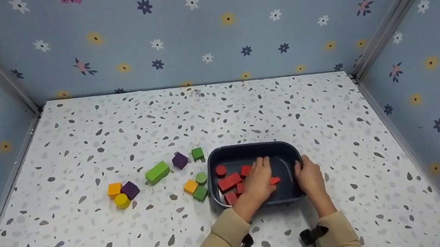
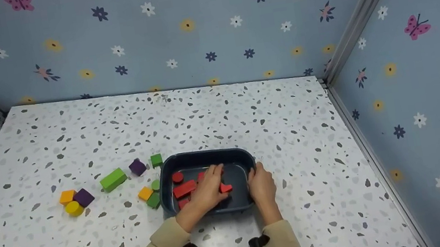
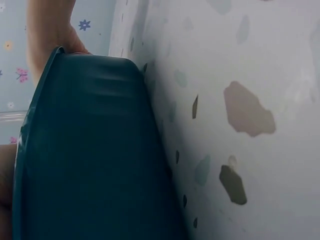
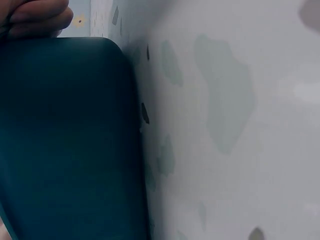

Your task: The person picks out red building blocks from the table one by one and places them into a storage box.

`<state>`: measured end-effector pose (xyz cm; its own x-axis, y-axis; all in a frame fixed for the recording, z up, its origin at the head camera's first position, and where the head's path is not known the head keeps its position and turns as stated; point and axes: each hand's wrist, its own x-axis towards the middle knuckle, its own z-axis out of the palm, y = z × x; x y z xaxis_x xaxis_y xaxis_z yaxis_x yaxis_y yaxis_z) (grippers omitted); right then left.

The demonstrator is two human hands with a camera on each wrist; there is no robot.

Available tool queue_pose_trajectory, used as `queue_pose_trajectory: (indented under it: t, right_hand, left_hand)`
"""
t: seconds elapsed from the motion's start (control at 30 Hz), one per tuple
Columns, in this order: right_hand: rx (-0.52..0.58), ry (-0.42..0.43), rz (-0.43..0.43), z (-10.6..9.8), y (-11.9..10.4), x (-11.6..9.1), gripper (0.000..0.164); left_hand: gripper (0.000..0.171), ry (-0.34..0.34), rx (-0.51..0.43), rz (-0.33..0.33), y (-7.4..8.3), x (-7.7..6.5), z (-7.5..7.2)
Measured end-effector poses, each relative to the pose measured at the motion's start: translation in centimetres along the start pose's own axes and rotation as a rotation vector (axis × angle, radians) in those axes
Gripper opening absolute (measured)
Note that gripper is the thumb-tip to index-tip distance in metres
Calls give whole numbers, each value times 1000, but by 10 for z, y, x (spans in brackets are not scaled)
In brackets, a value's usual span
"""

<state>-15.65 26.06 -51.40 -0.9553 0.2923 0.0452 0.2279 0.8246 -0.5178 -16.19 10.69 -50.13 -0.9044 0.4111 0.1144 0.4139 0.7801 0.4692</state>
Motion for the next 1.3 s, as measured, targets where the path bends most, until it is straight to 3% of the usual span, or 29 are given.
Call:
queue_pose_trajectory:
  t: [0.43, 0.67, 0.93, 1.3]
  right_hand:
    - [-9, 70, -58, -1, 2, -2, 16]
    - [-7, 54, -41, 1, 3, -2, 16]
    - [-2, 99, -95, 0, 1, -3, 15]
    - [5, 76, -76, 0, 2, -1, 15]
  left_hand:
    - [71, -85, 82, 4, -2, 4, 7]
    - [68, -87, 115, 12, -4, 3, 11]
    - [64, -76, 167, 52, -6, 3, 12]
    - [66, -101, 175, 29, -6, 3, 12]
